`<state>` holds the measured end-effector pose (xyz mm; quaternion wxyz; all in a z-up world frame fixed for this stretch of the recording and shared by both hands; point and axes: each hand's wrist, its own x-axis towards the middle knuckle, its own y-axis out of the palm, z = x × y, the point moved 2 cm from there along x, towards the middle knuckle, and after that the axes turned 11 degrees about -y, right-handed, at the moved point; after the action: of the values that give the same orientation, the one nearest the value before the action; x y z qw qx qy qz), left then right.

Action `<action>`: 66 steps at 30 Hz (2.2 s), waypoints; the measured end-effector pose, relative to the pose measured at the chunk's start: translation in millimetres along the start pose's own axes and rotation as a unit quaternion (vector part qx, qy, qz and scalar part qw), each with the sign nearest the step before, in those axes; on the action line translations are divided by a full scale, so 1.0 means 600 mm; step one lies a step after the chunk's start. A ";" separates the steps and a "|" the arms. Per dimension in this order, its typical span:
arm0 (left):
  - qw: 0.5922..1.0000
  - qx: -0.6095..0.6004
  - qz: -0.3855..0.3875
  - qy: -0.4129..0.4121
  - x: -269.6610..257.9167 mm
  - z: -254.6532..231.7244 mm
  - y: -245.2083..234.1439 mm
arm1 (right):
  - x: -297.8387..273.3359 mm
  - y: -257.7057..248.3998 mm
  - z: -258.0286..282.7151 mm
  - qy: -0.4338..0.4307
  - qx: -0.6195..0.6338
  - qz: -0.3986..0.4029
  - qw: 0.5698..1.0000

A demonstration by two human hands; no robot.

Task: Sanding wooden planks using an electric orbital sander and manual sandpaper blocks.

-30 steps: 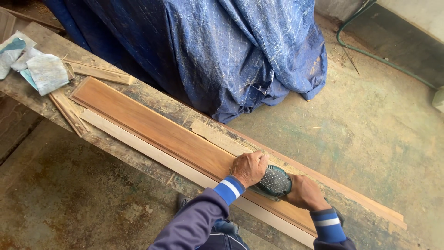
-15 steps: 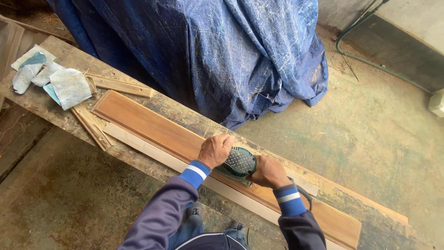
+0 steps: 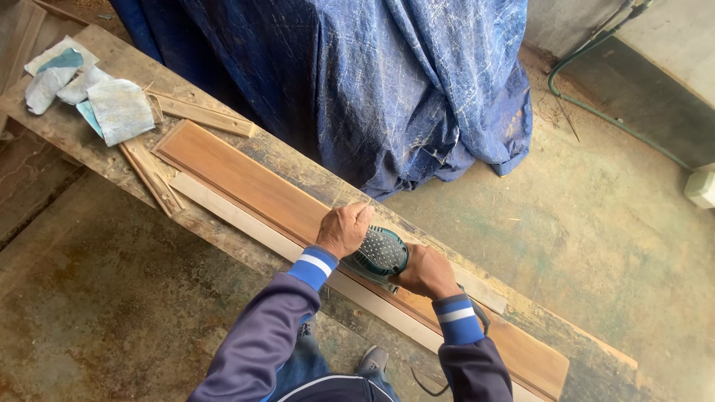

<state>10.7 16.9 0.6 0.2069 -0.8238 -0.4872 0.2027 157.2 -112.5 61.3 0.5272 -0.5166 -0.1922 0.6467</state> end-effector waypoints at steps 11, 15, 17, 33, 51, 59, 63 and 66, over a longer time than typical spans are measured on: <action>0.997 -0.023 0.069 0.004 -0.141 -0.148 0.246 | -0.223 0.003 -0.222 0.081 0.008 -0.001 0.997; 0.996 -0.041 0.070 0.030 -0.192 -0.210 0.352 | -0.307 0.018 -0.337 0.112 0.016 -0.006 0.994; 0.995 -0.035 0.091 0.031 -0.218 -0.242 0.400 | -0.348 0.023 -0.393 0.133 0.025 -0.004 0.991; 0.969 0.036 0.237 0.061 -0.270 -0.348 0.553 | -0.467 0.025 -0.540 0.196 0.054 0.030 0.979; 0.995 0.084 0.045 -0.019 -0.188 -0.233 0.351 | -0.289 0.001 -0.356 0.040 0.023 -0.002 0.999; 0.976 0.036 0.134 0.167 -0.253 -0.297 0.469 | -0.377 0.023 -0.522 0.108 0.042 0.059 0.992; 0.966 0.051 0.204 0.151 -0.293 -0.347 0.552 | -0.455 0.012 -0.590 0.145 0.053 0.060 0.986; 0.960 0.059 0.193 0.196 -0.315 -0.379 0.603 | -0.498 0.011 -0.645 0.172 0.066 0.045 0.982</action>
<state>309.1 -342.3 19.9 0.3038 -0.9119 -0.2562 0.1021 464.2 -492.7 43.4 0.5555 -0.5923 -0.0320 0.5827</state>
